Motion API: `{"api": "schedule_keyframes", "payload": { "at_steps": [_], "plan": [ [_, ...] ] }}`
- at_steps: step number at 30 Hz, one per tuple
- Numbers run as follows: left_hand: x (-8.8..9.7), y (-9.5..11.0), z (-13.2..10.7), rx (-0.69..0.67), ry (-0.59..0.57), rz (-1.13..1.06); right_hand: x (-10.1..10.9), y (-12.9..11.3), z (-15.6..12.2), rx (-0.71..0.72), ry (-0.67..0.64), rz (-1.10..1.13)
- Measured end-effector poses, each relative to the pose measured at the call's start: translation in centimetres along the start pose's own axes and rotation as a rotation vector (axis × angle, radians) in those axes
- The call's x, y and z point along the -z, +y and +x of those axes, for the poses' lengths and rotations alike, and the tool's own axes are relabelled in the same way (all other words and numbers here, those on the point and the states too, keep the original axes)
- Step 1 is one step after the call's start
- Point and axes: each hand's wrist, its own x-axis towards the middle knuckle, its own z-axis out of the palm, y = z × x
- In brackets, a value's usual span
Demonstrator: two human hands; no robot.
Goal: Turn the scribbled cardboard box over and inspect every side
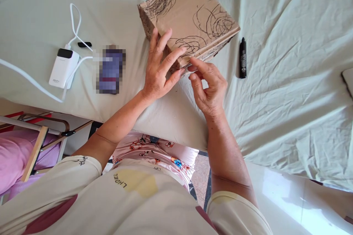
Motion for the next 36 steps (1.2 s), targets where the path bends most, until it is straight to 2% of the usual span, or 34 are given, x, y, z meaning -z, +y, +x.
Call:
{"api": "schedule_keyframes", "payload": {
  "at_steps": [4,6,11,13,15,21,26,31,36],
  "plan": [
    [1.2,1.6,0.4,0.088,-0.106,0.072,0.6,0.7,0.4,-0.074,0.116,-0.014],
    [1.5,1.9,0.5,0.089,-0.130,0.079,1.3,1.5,0.6,-0.077,0.200,-0.018],
    [1.8,1.2,0.6,0.074,-0.078,0.027,2.9,4.1,0.9,-0.009,0.312,-0.104],
    [1.8,0.7,0.6,0.108,-0.064,0.003,3.2,4.7,1.0,0.011,0.424,-0.118],
    [1.8,0.2,0.5,0.161,-0.062,-0.017,3.3,4.8,1.2,0.002,0.460,-0.108],
    [2.0,-0.2,0.4,0.296,0.018,-0.090,1.8,3.2,1.4,-0.101,0.388,-0.015],
    [2.1,-0.6,0.3,0.433,0.037,-0.130,1.2,1.3,1.0,-0.085,0.216,0.001],
    [1.7,-1.2,0.6,0.366,0.163,-0.019,1.5,0.4,0.5,-0.115,0.043,0.029],
    [1.8,-0.2,0.9,0.345,0.213,0.041,0.8,0.5,0.2,-0.030,-0.099,0.080]
  ]
}}
